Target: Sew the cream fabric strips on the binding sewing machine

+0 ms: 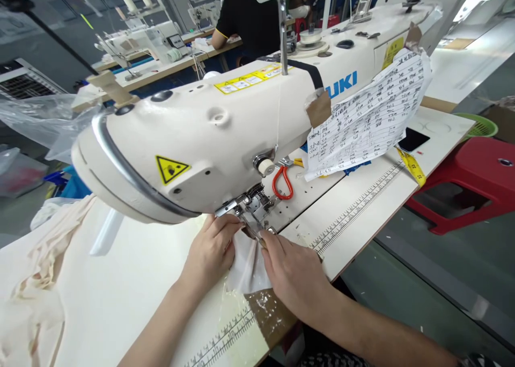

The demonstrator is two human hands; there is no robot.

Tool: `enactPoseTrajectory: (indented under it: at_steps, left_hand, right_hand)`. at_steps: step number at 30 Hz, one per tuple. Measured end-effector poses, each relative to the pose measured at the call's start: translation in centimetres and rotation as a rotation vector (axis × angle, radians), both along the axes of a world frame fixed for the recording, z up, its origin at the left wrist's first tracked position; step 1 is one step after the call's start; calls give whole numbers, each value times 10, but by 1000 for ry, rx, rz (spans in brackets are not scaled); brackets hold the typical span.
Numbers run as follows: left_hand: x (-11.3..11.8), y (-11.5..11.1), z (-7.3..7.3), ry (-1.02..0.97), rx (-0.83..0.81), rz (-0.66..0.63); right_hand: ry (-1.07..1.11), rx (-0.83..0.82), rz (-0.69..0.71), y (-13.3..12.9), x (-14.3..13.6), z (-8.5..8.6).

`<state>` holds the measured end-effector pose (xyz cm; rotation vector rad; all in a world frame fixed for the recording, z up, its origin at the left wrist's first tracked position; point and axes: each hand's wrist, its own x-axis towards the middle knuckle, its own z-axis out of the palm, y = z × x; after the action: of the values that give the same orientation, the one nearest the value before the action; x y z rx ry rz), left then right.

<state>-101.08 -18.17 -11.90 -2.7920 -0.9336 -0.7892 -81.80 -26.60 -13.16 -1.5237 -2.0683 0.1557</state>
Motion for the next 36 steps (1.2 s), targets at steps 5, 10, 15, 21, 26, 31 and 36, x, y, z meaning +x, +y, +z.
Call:
enactPoseTrajectory:
  at_steps: [5, 10, 15, 21, 26, 31, 36]
  left_hand:
    - [3, -14, 8, 88, -62, 7]
    - [19, -30, 4, 137, 12, 141]
    - [19, -40, -6, 141, 18, 165]
    - [7, -42, -10, 125, -52, 113]
    - [11, -41, -13, 139, -18, 145]
    - [16, -43, -13, 161, -34, 191]
    - [17, -48, -13, 201, -51, 241]
  right_hand:
    - [231, -224, 181, -49, 27, 10]
    - [170, -183, 188, -76, 46, 12]
    - [93, -115, 213, -68, 48, 10]
    - [24, -85, 225, -68, 47, 9]
    - [-8, -124, 233, -63, 47, 15]
    - [-65, -106, 216, -55, 44, 18]
    - [-78, -104, 215, -49, 42, 20]
